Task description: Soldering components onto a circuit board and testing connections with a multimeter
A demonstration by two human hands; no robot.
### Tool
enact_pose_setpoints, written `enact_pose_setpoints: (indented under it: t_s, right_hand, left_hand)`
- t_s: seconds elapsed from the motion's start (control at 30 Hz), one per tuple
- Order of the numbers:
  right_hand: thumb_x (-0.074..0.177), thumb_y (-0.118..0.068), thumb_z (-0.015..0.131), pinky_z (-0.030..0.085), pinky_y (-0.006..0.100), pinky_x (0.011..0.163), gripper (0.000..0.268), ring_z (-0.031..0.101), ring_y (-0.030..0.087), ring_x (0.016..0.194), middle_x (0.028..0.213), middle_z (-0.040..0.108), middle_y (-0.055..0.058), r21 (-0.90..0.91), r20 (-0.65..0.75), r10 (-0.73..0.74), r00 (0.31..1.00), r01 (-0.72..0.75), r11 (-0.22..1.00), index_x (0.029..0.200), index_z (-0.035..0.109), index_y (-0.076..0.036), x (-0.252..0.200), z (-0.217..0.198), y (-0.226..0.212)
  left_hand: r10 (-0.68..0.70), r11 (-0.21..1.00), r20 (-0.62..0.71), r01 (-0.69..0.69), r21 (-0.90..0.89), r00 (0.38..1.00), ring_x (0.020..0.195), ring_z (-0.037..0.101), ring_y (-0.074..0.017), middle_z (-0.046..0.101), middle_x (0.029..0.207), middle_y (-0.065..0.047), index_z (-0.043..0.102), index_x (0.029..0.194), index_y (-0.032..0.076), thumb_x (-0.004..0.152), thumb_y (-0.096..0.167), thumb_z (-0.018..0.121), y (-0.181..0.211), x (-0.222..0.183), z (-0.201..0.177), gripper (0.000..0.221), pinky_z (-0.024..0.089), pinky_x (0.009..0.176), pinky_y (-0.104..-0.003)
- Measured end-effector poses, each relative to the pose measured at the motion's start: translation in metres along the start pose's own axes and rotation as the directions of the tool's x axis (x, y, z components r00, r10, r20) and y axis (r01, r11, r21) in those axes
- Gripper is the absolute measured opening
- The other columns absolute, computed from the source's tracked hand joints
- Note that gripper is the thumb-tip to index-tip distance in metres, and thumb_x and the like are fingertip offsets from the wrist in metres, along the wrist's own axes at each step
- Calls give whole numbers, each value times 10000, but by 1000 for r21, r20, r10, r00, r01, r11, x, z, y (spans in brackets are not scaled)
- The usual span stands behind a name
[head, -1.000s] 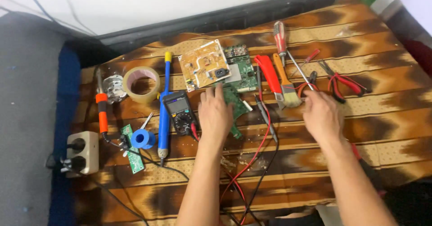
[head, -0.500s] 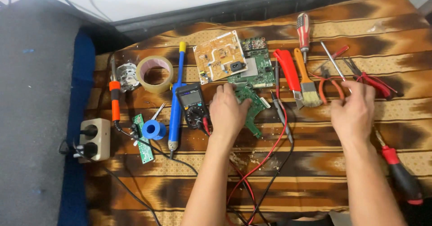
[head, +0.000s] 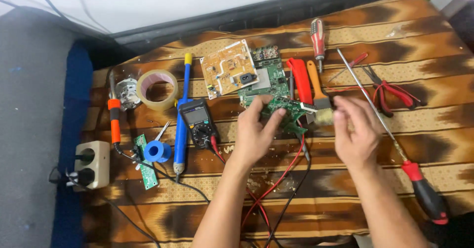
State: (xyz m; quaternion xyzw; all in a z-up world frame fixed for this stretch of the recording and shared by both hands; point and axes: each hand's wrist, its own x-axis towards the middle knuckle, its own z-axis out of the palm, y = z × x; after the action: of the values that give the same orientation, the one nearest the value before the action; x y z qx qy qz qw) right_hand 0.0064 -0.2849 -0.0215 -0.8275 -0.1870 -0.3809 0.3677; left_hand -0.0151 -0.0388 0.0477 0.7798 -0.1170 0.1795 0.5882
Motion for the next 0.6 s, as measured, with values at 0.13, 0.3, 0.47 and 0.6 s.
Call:
enact_pose_setpoints:
  t_s: [0.13,0.3,0.47,0.6]
  right_hand:
    - [1118,-211,477,552,297,585,343,678,193,627,805,721,112,377,239,414,878,-477,794,940,724,-53,6,3,-48]
    - [1083,-178,528,452,230,465,180,573,138,548,717,649,106,623,436,584,685,-698,354,1029,643,-51,-3,7,-37]
    - [1009,-287,639,454,257,562,330,618,197,762,945,687,144,613,605,540,585,-775,153,1169,671,0,-10,9,-16]
    - [960,-270,687,454,237,630,365,606,164,844,1077,684,103,647,600,499,625,-746,157,1176,665,22,-14,14,-8]
  left_hand:
    - [103,991,35,-105,87,994,824,741,-411,750,916,-167,663,1118,94,938,166,734,-3,-3,13,206,581,664,-456]
    - [288,906,153,-321,277,945,799,753,-297,731,910,-75,652,1156,134,964,197,705,-2,-5,22,209,603,657,-402]
    - [306,910,155,-337,243,939,761,744,-324,714,851,-90,649,1141,125,963,187,699,-6,-5,22,195,599,646,-416]
    - [310,912,140,-336,237,940,723,738,-314,703,817,-89,644,1135,114,958,161,706,-10,-7,25,193,593,617,-408]
